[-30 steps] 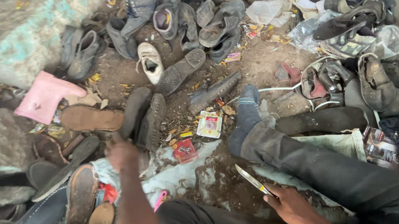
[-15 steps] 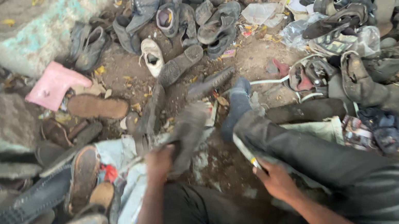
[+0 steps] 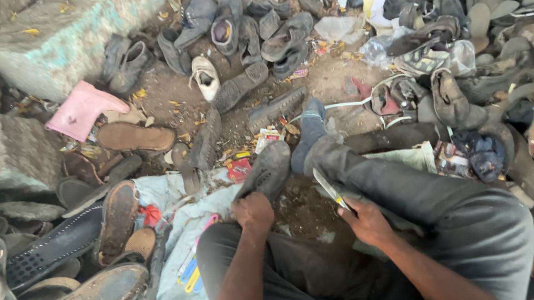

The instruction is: The person scrapes and trims the material of a shoe with a handheld blade while sitting on a floor covered in old footwear.

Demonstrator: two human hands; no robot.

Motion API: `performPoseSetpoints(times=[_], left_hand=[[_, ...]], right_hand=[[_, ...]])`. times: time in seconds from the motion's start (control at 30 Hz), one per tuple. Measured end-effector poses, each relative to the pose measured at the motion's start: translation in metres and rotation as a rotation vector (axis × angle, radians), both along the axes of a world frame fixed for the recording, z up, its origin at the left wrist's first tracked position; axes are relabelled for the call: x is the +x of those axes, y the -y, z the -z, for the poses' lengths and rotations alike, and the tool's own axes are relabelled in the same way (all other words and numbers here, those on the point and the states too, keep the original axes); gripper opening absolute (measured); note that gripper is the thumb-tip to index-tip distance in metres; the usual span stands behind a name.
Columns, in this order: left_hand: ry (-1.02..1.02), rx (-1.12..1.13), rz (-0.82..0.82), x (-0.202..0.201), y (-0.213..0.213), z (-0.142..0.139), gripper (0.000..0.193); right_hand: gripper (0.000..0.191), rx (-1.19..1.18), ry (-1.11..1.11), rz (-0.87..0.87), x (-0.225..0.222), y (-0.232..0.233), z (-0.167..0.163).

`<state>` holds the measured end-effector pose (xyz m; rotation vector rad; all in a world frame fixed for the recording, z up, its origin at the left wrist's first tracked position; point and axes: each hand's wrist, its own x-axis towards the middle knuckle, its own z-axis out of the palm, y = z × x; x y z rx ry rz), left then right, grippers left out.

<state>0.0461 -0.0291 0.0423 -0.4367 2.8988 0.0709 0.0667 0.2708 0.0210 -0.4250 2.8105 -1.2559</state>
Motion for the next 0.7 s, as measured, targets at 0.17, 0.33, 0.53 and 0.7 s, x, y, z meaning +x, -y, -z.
performPoseSetpoints(times=[0.17, 0.33, 0.53, 0.7], left_hand=[[-0.162, 0.053, 0.243, 0.000, 0.000, 0.001, 0.021], [-0.183, 0.228, 0.345, 0.004, -0.014, -0.005, 0.026], [-0.218, 0.189, 0.385, -0.011, -0.025, -0.008, 0.018], [-0.397, 0.102, 0.413, -0.017, -0.029, -0.003, 0.028]], right_hand=[[0.042, -0.134, -0.115, -0.047, 0.020, 0.009, -0.036], [0.045, -0.086, -0.053, 0.039, 0.055, 0.027, -0.085], [0.043, -0.053, -0.270, -0.109, 0.078, 0.036, -0.087], [0.043, 0.269, 0.132, 0.010, 0.057, 0.031, -0.074]])
